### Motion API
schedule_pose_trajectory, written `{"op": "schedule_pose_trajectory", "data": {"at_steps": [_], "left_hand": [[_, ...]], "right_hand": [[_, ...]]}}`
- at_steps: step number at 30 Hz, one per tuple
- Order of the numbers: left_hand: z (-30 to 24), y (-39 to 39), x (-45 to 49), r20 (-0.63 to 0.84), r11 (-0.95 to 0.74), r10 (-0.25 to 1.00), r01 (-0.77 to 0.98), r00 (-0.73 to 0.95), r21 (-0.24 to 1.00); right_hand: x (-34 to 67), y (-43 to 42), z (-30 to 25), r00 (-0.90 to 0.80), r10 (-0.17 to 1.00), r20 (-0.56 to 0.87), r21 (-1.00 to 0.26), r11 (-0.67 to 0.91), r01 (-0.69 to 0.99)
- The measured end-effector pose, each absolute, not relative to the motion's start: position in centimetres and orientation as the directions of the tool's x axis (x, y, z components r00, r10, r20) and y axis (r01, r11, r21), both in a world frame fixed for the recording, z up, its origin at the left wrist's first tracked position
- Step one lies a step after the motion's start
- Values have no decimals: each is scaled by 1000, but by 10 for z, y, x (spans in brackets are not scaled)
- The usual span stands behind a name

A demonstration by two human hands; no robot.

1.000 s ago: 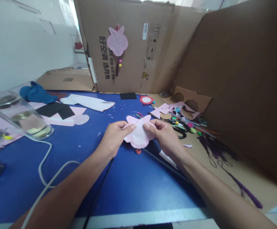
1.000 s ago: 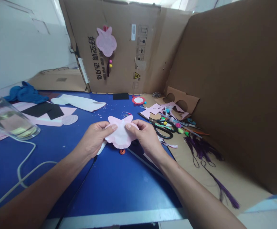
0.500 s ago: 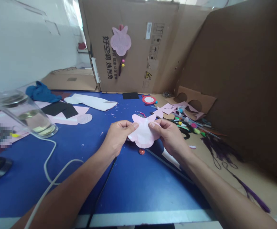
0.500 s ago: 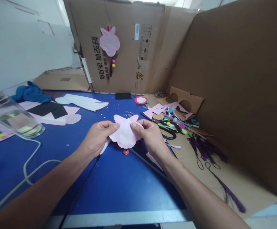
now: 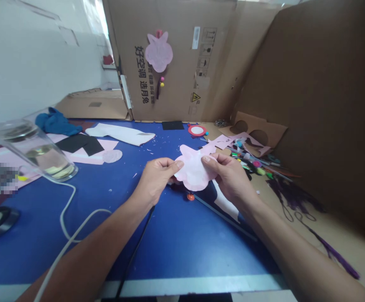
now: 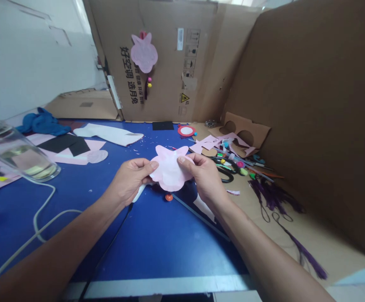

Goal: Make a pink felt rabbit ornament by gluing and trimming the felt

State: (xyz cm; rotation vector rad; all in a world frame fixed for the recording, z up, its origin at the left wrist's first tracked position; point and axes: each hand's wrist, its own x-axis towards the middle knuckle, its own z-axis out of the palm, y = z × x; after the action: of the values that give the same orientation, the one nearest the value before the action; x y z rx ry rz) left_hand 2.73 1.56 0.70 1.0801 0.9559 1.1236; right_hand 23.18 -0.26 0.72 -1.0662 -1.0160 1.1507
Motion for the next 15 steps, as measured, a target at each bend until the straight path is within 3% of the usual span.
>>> {"op": "schedule_pose_trajectory", "data": {"at_steps": [15], "left_hand": [[4, 14, 30, -68, 118, 966, -192, 248, 974]], "right_hand": [[233, -2, 13, 153, 986, 60, -972, 92, -216]]}}
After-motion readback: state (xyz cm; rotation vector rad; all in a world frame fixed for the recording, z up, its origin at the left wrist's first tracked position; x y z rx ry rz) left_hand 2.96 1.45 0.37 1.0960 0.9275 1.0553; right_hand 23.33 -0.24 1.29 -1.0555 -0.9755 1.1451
